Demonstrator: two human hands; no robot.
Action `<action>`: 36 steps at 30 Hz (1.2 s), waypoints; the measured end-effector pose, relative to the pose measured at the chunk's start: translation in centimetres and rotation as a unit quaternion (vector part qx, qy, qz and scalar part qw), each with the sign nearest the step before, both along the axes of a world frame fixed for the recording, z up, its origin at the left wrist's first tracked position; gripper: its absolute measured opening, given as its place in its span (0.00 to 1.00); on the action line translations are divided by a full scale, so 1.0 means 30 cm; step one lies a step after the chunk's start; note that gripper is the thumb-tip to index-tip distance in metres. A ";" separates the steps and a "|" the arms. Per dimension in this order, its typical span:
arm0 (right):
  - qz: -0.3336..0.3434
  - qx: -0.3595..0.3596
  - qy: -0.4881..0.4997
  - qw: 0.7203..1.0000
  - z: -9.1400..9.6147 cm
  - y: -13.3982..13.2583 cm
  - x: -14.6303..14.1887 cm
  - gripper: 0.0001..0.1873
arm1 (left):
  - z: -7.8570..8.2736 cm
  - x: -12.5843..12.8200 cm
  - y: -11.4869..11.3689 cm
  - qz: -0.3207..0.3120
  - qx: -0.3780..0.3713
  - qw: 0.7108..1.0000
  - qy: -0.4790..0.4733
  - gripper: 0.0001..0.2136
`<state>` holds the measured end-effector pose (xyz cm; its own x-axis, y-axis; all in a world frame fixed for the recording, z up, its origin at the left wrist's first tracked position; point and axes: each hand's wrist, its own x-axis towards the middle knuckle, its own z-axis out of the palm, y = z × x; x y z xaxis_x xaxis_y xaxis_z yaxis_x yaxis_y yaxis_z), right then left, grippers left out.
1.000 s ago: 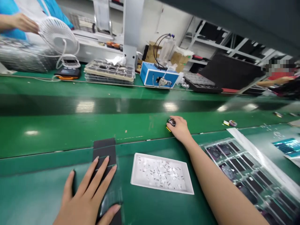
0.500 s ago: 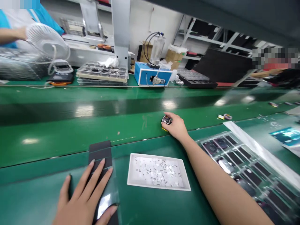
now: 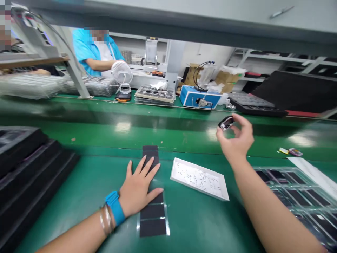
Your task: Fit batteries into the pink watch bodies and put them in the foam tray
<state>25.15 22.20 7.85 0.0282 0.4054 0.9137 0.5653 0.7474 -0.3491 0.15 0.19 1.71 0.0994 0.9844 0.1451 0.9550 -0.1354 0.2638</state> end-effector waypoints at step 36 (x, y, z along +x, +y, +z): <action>0.354 -0.277 -0.052 0.892 -0.091 -0.724 -0.234 0.06 | 0.121 0.026 -0.159 -0.006 -0.153 0.630 -0.761 0.18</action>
